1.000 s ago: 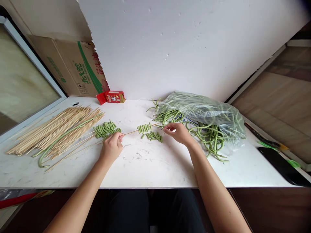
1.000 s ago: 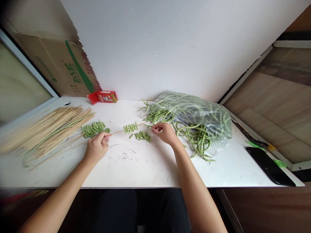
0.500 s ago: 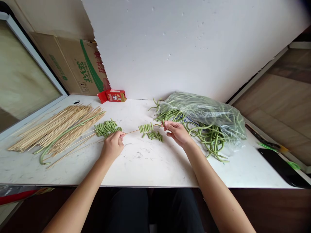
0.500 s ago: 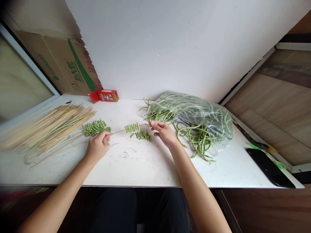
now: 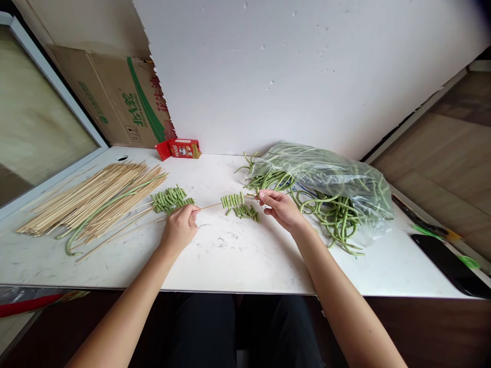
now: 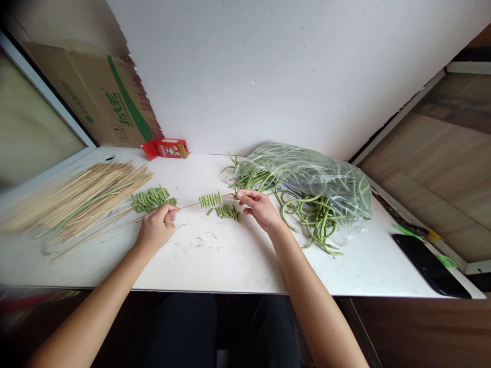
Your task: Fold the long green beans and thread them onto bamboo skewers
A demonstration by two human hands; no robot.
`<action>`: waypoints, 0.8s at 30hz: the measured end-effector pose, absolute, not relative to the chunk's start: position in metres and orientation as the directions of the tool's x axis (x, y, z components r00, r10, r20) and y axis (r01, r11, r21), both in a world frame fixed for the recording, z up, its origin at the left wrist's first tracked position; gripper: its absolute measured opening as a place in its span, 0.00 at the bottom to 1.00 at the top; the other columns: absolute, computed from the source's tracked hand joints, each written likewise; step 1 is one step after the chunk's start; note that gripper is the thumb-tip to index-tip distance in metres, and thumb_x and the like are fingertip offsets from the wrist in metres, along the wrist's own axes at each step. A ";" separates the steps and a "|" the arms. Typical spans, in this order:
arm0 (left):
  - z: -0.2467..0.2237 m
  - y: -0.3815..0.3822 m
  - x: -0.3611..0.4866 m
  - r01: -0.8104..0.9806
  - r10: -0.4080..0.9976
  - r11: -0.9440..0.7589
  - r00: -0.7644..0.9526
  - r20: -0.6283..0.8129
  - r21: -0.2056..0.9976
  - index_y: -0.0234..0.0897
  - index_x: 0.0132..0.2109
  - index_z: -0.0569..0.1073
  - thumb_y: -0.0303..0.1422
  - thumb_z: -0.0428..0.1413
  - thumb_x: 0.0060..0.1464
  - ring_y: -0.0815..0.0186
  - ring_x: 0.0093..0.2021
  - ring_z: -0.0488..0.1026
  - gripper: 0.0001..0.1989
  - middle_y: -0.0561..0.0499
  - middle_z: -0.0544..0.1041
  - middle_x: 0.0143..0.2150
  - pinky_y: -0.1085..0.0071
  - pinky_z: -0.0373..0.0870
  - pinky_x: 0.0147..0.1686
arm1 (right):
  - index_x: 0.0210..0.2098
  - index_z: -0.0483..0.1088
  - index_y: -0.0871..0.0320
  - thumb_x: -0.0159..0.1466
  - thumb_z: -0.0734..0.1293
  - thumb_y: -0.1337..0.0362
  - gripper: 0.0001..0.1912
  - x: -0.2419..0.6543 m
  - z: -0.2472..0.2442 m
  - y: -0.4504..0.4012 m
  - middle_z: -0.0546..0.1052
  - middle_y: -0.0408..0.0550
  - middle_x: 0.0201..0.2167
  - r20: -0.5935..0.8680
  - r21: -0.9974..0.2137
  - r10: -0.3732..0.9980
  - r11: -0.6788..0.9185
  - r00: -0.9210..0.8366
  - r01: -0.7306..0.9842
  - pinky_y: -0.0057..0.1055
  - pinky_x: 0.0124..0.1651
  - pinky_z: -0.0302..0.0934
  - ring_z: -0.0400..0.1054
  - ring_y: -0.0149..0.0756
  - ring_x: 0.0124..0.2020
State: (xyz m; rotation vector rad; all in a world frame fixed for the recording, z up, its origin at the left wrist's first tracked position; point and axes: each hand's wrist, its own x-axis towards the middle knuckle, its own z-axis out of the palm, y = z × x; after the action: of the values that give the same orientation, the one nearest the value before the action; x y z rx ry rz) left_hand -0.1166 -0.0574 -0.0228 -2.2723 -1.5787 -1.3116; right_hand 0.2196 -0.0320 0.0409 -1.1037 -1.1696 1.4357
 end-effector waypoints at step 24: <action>-0.018 -0.059 -0.115 0.801 0.728 -0.461 0.096 0.678 0.381 0.40 0.39 0.76 0.21 0.52 0.58 0.60 0.38 0.82 0.11 0.50 0.83 0.34 0.69 0.75 0.40 | 0.37 0.80 0.55 0.57 0.80 0.48 0.19 0.218 0.042 -0.033 0.78 0.46 0.41 -0.070 -0.984 0.978 -0.100 -0.196 -0.149 0.26 0.32 0.55 0.65 0.32 0.37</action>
State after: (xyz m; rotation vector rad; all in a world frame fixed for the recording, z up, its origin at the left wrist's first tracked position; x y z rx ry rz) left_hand -0.1151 -0.0587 -0.0184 -2.2613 -1.5827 -1.3125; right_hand 0.2184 -0.0333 0.0420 -1.0550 -1.1843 1.4839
